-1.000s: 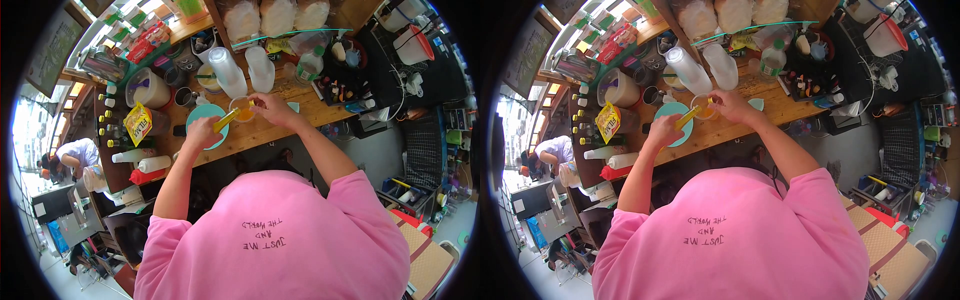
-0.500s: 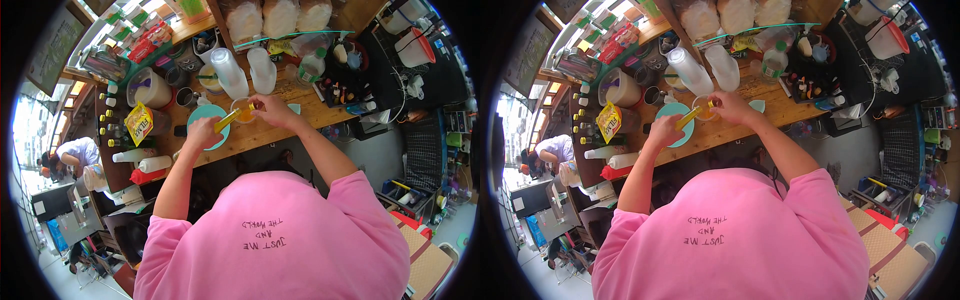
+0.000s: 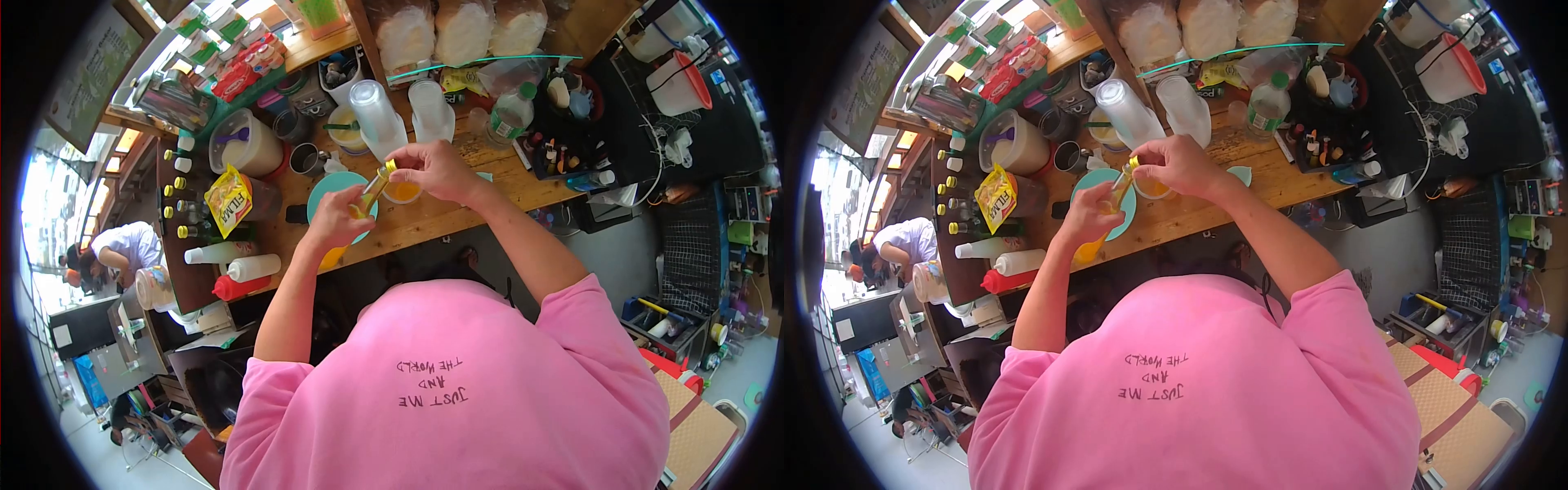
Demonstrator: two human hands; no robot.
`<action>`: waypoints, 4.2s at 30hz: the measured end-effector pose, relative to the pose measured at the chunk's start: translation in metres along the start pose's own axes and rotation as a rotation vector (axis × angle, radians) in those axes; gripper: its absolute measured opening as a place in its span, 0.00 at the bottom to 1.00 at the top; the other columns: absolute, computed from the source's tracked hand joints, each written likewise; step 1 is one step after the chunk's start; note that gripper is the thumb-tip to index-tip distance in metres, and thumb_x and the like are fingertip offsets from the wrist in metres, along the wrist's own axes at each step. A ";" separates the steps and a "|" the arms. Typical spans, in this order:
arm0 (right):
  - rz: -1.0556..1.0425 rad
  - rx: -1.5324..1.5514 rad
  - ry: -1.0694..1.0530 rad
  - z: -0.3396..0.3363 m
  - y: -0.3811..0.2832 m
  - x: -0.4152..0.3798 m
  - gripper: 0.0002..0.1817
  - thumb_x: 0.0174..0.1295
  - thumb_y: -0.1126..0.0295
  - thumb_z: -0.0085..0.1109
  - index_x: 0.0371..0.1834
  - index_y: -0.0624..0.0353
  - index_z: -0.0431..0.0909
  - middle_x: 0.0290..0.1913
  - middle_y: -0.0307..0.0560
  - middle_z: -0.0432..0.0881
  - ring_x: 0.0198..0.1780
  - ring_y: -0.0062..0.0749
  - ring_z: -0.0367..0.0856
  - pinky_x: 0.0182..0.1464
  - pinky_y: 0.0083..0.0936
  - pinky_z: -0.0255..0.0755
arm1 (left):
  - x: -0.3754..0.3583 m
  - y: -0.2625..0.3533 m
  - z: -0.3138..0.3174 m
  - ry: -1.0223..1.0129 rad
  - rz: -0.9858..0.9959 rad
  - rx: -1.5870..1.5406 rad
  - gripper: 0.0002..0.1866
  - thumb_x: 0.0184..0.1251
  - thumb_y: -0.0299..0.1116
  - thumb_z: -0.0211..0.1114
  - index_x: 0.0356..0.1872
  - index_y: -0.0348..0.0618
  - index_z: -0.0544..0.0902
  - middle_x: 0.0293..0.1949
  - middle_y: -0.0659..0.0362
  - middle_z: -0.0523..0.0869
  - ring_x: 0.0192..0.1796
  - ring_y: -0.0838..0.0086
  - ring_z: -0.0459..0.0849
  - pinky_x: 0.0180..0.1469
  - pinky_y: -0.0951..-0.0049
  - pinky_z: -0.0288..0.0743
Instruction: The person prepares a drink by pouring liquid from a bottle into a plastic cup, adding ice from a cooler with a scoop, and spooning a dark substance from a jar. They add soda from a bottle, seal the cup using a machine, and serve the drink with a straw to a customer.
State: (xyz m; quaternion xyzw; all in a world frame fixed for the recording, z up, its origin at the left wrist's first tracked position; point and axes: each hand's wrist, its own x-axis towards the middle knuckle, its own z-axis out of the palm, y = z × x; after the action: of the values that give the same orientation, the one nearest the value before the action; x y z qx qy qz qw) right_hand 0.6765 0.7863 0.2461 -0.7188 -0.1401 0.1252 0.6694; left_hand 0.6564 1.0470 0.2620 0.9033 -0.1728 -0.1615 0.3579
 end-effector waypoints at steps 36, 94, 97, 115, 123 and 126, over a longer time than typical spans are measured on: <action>0.020 -0.808 -0.120 -0.016 -0.184 -0.013 0.29 0.69 0.46 0.52 0.36 0.63 0.90 0.35 0.60 0.89 0.42 0.53 0.90 0.49 0.46 0.81 | -0.022 0.108 -0.030 0.312 0.173 0.042 0.18 0.54 0.22 0.75 0.48 0.37 0.85 0.34 0.62 0.87 0.38 0.83 0.82 0.46 0.74 0.79; 0.670 -0.384 0.559 0.107 0.099 -0.040 0.34 0.54 0.54 0.81 0.55 0.66 0.76 0.46 0.50 0.83 0.41 0.32 0.82 0.43 0.33 0.79 | 0.016 -0.358 -0.415 0.538 -0.151 0.404 0.10 0.57 0.38 0.74 0.36 0.46 0.95 0.31 0.59 0.93 0.37 0.74 0.91 0.45 0.71 0.81; 0.498 -0.452 0.684 0.117 0.092 -0.032 0.42 0.49 0.56 0.85 0.61 0.68 0.73 0.55 0.55 0.82 0.54 0.39 0.82 0.57 0.36 0.77 | 0.020 -0.358 -0.419 0.438 -0.169 0.069 0.09 0.60 0.35 0.75 0.37 0.41 0.93 0.33 0.62 0.92 0.37 0.77 0.89 0.45 0.72 0.80; 0.159 -0.235 0.818 0.102 0.137 -0.015 0.54 0.48 0.59 0.87 0.78 0.64 0.64 0.72 0.55 0.74 0.76 0.43 0.71 0.77 0.38 0.63 | 0.035 -0.346 -0.419 -0.241 -0.095 0.407 0.16 0.69 0.36 0.68 0.55 0.46 0.88 0.46 0.55 0.92 0.49 0.67 0.88 0.56 0.63 0.81; 0.113 -0.249 0.758 0.097 0.120 -0.043 0.53 0.47 0.57 0.87 0.76 0.61 0.67 0.67 0.53 0.79 0.71 0.37 0.76 0.72 0.35 0.69 | 0.048 -0.371 -0.414 -0.253 -0.133 0.355 0.15 0.71 0.35 0.69 0.53 0.40 0.89 0.41 0.63 0.90 0.46 0.76 0.85 0.50 0.66 0.80; 0.097 -0.247 0.730 0.099 0.115 -0.054 0.53 0.47 0.58 0.87 0.76 0.60 0.67 0.66 0.51 0.79 0.71 0.38 0.76 0.70 0.35 0.71 | 0.048 -0.366 -0.412 -0.236 -0.167 0.375 0.13 0.70 0.36 0.69 0.49 0.39 0.89 0.35 0.63 0.89 0.35 0.75 0.83 0.38 0.66 0.78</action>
State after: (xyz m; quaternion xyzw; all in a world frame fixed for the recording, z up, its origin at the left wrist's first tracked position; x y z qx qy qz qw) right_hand 0.5938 0.8505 0.1243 -0.7969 0.1275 -0.1251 0.5771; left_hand 0.9419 1.5204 0.2811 0.9399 -0.1652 -0.2601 0.1468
